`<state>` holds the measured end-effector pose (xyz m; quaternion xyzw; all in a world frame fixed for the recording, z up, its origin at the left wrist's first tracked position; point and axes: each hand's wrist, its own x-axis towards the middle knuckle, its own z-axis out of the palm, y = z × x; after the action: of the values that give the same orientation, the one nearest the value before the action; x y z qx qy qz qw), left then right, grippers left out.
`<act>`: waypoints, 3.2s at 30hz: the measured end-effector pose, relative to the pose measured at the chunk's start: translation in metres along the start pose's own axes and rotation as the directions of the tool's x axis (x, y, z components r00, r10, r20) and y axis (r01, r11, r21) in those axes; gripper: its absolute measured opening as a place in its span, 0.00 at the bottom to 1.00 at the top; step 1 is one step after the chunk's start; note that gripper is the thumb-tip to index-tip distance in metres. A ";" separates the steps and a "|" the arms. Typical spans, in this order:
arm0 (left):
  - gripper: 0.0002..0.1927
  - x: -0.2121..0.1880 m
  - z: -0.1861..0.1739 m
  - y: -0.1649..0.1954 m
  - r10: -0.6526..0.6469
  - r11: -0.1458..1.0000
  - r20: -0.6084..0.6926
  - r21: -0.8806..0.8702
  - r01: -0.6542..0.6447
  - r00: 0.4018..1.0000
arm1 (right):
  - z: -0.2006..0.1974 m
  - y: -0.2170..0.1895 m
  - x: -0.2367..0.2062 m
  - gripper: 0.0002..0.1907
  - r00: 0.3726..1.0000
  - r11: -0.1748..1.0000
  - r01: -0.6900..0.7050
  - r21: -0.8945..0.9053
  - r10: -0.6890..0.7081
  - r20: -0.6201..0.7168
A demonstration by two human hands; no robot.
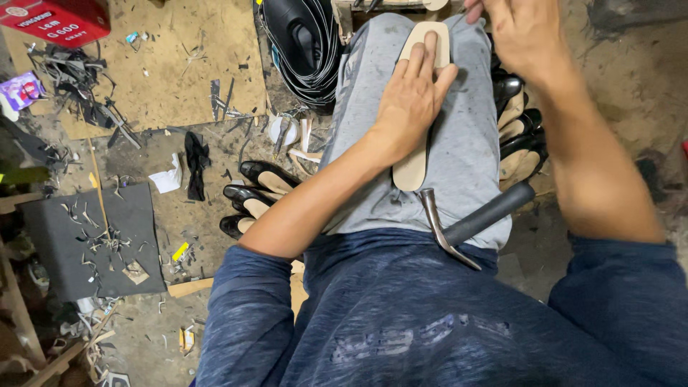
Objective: The person sits on the floor and repeatedly places beige insoles into black shoes, pressing them into place with both hands. The person handles multiple shoes one at a time, aligning and seating each insole before moving to the next shoe.
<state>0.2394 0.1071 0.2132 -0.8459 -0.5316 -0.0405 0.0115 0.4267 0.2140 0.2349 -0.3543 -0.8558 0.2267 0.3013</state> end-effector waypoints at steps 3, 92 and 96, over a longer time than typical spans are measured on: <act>0.27 -0.003 0.004 -0.004 0.025 0.998 -0.037 -0.054 -0.027 0.999 | 0.007 -0.025 -0.017 0.13 0.989 0.990 -0.084 0.109 0.096 -0.109; 0.23 -0.008 0.083 -0.057 -0.343 0.269 -0.151 -0.962 -0.057 0.927 | 0.088 -0.153 -0.117 0.47 0.837 0.848 -0.522 0.091 0.530 -0.136; 0.24 -0.022 0.099 -0.021 -0.279 -0.335 -0.013 -0.936 -0.110 0.960 | 0.076 -0.129 -0.142 0.45 0.734 0.604 -0.449 0.658 0.669 -0.113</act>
<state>0.2161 0.1026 0.1120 -0.4420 -0.3290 -0.5574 -0.6210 0.3951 0.0121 0.2075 -0.5301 -0.5147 0.4980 0.4540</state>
